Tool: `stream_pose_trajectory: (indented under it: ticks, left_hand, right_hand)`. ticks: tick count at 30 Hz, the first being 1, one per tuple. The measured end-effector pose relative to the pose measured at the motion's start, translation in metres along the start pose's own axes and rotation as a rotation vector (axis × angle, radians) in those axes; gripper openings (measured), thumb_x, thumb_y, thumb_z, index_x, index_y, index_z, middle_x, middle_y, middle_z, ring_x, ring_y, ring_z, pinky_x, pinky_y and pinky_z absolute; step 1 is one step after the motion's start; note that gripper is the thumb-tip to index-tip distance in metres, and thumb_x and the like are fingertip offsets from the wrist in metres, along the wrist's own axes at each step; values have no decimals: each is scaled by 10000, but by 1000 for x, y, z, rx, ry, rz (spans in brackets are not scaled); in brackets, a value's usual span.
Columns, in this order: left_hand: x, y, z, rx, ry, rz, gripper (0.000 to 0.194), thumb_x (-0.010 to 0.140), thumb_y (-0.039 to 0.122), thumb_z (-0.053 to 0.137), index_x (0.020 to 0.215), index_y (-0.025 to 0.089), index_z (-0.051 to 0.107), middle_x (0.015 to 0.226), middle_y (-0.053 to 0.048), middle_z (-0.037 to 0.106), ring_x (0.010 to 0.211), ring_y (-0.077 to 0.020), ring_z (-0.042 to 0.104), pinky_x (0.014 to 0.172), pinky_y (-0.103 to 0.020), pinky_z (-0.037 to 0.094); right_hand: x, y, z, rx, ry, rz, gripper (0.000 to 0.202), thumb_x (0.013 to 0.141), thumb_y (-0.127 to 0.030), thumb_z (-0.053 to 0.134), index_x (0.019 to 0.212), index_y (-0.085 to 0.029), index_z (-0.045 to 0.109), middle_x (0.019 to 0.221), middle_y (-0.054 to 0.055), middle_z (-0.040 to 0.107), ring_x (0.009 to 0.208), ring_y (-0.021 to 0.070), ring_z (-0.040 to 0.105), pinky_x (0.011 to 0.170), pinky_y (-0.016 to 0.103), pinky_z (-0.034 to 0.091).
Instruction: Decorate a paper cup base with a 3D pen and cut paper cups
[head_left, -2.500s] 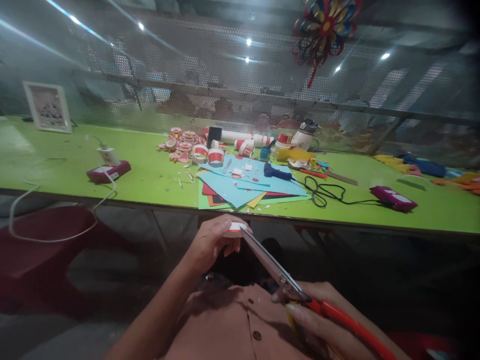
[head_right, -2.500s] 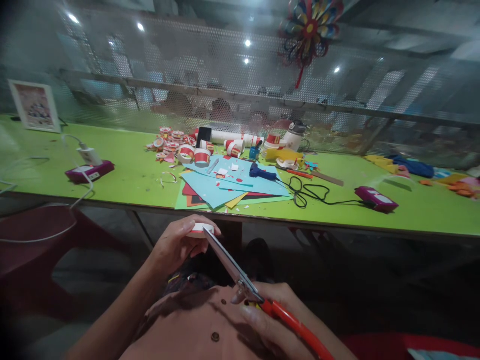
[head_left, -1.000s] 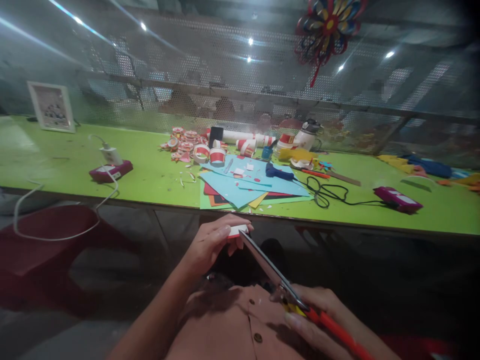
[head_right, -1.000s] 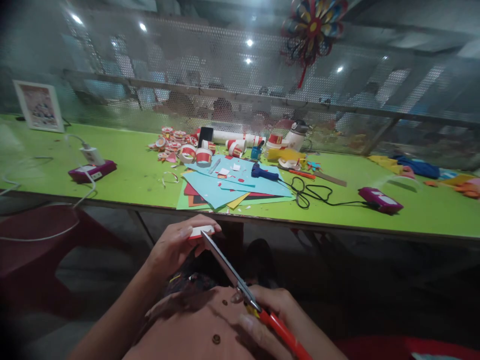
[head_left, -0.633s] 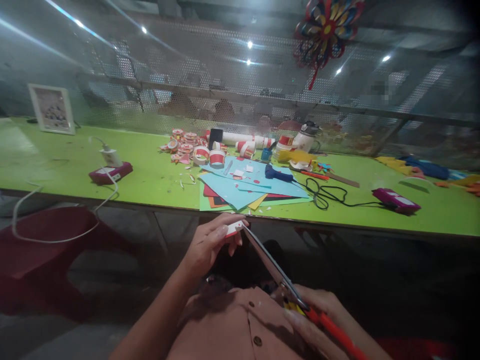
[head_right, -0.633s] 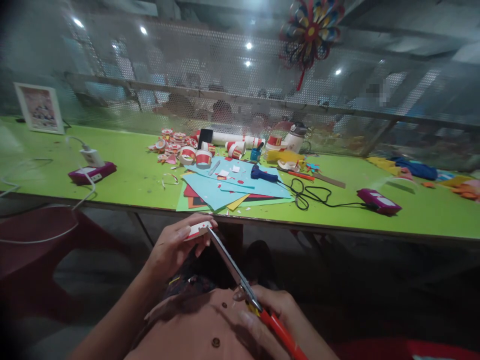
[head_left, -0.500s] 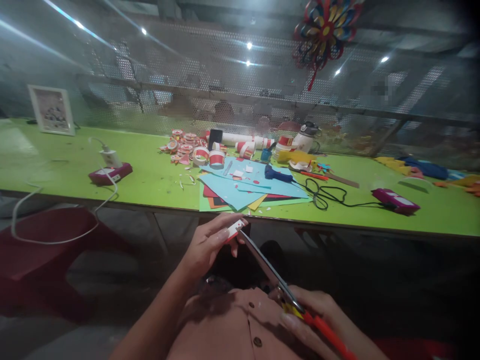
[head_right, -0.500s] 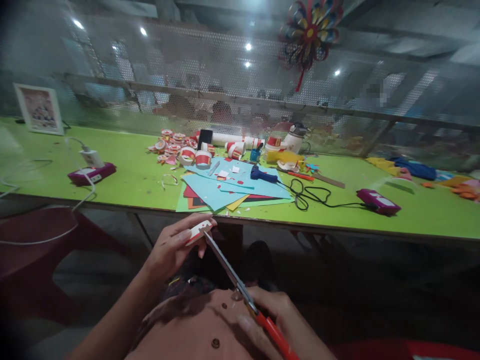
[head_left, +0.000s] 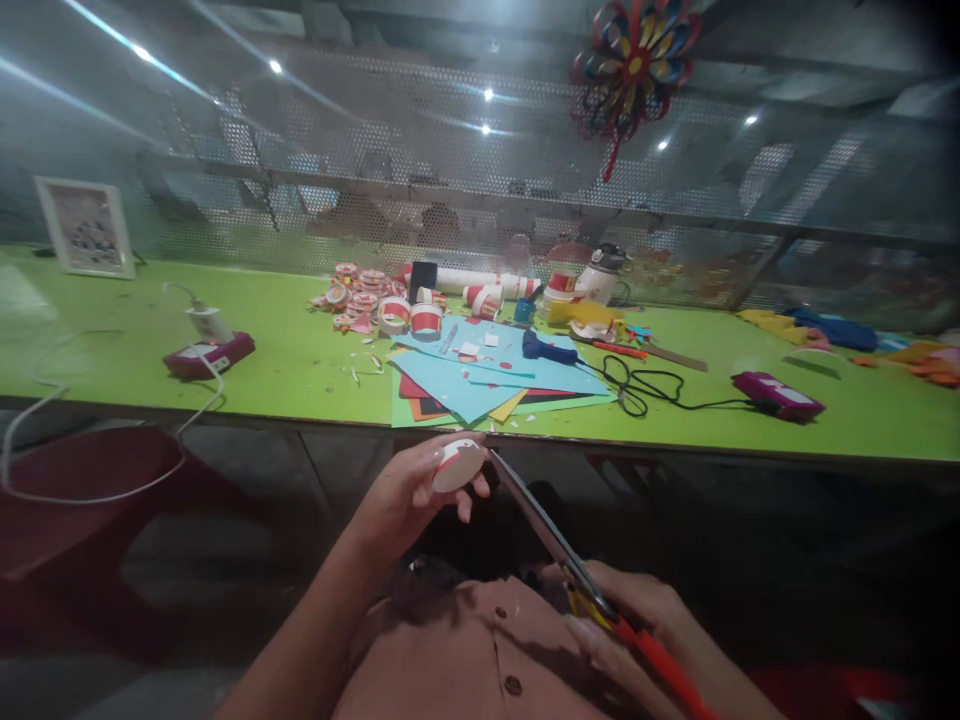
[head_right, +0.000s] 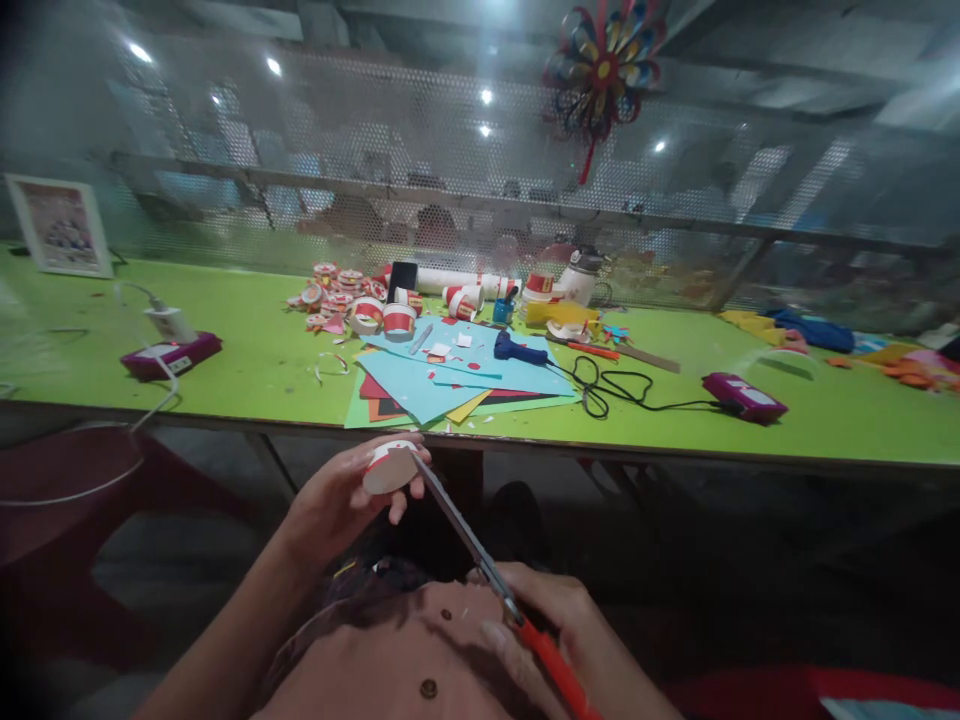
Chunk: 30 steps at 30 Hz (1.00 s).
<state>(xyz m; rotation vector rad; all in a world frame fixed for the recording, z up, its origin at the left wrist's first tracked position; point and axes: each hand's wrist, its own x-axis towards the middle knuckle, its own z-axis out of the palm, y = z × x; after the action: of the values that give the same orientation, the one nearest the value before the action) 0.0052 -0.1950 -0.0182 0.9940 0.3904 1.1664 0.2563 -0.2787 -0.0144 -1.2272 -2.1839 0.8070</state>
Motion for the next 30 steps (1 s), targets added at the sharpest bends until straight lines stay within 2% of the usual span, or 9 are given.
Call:
stream_pose_trajectory:
  ticks: [2, 6, 8, 10, 13, 17, 19, 22, 30]
  left_hand:
    - [0, 2, 1, 20, -24, 3, 363, 830, 334, 649, 1123, 125, 690, 1007, -153, 690, 815, -236, 666, 557, -267, 551]
    - [-4, 9, 6, 297, 47, 95, 321, 800, 224, 720, 1120, 202, 696, 1059, -93, 655, 915, -227, 664, 763, -340, 587]
    - [-4, 13, 7, 342, 10, 119, 350, 788, 217, 731, 1136, 206, 686, 1153, -105, 613, 999, -273, 651, 805, -384, 586]
    - [-4, 16, 7, 246, -26, 54, 324, 791, 255, 727, 1102, 174, 695, 1126, -127, 635, 979, -288, 665, 751, -360, 598]
    - [-3, 19, 8, 26, -7, -51, 265, 833, 301, 661, 1030, 130, 709, 987, -133, 688, 819, -253, 704, 586, -273, 591]
    - [-4, 22, 13, -167, -170, -125, 399, 871, 397, 569, 1079, 79, 688, 972, -161, 694, 761, -260, 715, 519, -251, 584]
    - [-5, 20, 15, -240, -234, -170, 436, 905, 428, 503, 1092, 74, 676, 947, -162, 695, 740, -250, 721, 508, -238, 584]
    - [-7, 16, 16, -316, -279, -208, 463, 952, 445, 411, 1117, 84, 648, 937, -158, 698, 724, -237, 729, 494, -226, 580]
    - [-7, 10, 17, -361, -378, -198, 371, 964, 393, 384, 1111, 108, 572, 960, -203, 715, 653, -224, 725, 379, -179, 501]
  right_hand:
    - [2, 1, -1, -28, -15, -12, 308, 898, -305, 546, 1112, -153, 709, 986, 101, 763, 861, 211, 735, 754, 226, 565]
    - [5, 4, 2, -58, 57, -5, 287, 886, -220, 553, 1121, -138, 696, 981, 101, 761, 876, 205, 734, 799, 240, 563]
    - [4, 7, 4, -66, 105, -14, 288, 883, -207, 560, 1133, -136, 685, 1000, 105, 758, 897, 205, 733, 808, 237, 560]
    - [1, 11, 4, -102, 164, -46, 287, 887, -194, 555, 1143, -142, 671, 1058, 114, 746, 949, 212, 724, 836, 242, 553]
    - [-2, 16, 1, -174, 215, -98, 297, 883, -197, 555, 1162, -156, 647, 1082, 123, 729, 1009, 238, 703, 848, 264, 554]
    - [-4, 19, -13, -263, 217, -108, 350, 902, -225, 539, 1247, -178, 576, 948, 93, 698, 940, 230, 690, 807, 285, 559]
    - [-4, 18, -22, -368, 231, -128, 401, 898, -178, 521, 1299, -188, 531, 982, 94, 676, 942, 224, 671, 812, 295, 552]
    - [-1, 14, -37, -529, 220, -197, 467, 878, -106, 491, 1339, -183, 483, 1042, 112, 637, 959, 225, 635, 820, 317, 543]
    - [7, -3, -68, -716, 144, -326, 504, 870, -15, 427, 1360, -128, 457, 902, 105, 546, 781, 210, 559, 664, 344, 529]
